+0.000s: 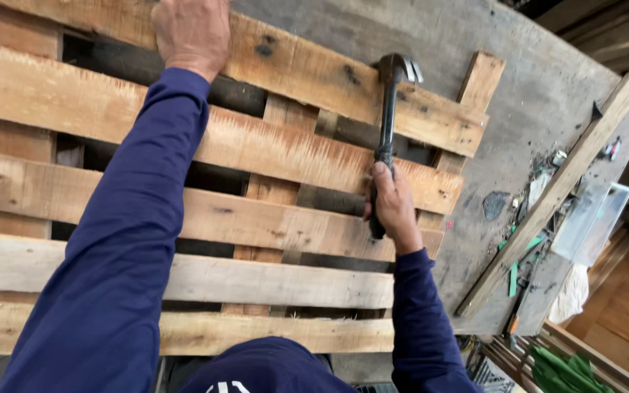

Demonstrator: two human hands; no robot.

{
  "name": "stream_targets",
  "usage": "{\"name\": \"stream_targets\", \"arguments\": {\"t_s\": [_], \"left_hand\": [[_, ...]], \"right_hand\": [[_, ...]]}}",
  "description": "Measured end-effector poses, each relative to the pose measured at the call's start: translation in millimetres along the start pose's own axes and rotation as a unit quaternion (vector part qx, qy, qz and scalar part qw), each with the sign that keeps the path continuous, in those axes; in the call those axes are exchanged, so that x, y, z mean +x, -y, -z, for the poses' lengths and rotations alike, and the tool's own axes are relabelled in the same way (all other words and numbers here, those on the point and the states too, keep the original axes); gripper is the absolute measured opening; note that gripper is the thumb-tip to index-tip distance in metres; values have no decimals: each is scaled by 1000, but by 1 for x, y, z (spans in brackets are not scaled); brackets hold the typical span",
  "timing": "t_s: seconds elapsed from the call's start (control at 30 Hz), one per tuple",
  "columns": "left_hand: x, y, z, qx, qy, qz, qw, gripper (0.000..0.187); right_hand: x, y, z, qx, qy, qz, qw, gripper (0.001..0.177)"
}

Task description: The person takes nails from a container and hammers them into a wooden pallet at various points to secure the boards.

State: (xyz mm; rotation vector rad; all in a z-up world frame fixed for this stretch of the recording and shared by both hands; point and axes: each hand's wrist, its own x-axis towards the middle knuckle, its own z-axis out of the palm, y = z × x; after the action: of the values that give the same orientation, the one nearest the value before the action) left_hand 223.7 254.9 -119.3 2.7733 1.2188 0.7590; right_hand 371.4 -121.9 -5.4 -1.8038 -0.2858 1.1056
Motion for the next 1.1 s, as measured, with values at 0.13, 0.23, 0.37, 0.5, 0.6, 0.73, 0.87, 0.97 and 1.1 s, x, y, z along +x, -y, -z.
{"name": "stream_targets", "arguments": {"t_s": [0.13,0.23,0.37,0.5,0.6,0.73,0.87,0.97,1.1], "left_hand": [[0,-2,33,-111,-67,1,992,25],[8,-5,47,-400,-51,148,903,29],[12,-44,42,-626,25,195,755,23],[10,-88,31,-577,136,54,803,20],[7,-99,27,-508,158,-33,846,15],[6,-98,33,-496,151,-61,853,13],[9,-98,34,-502,113,-73,854,12],[11,-96,36,-512,198,9,835,13],[7,-94,31,-591,204,51,779,17]], "right_hand": [[-3,7,-21,-4,-47,54,997,30],[-5,14,-35,35,-28,137,990,29],[-15,-3,-49,11,40,110,993,30],[-17,-20,-47,-8,52,-1,999,32],[-27,-18,-41,-16,43,22,999,35],[-49,-11,-43,37,13,51,998,33],[-46,-25,-54,-5,-6,120,993,34],[-41,-28,-48,-89,-19,28,995,34],[-37,-32,-41,25,32,-26,999,33]]}}
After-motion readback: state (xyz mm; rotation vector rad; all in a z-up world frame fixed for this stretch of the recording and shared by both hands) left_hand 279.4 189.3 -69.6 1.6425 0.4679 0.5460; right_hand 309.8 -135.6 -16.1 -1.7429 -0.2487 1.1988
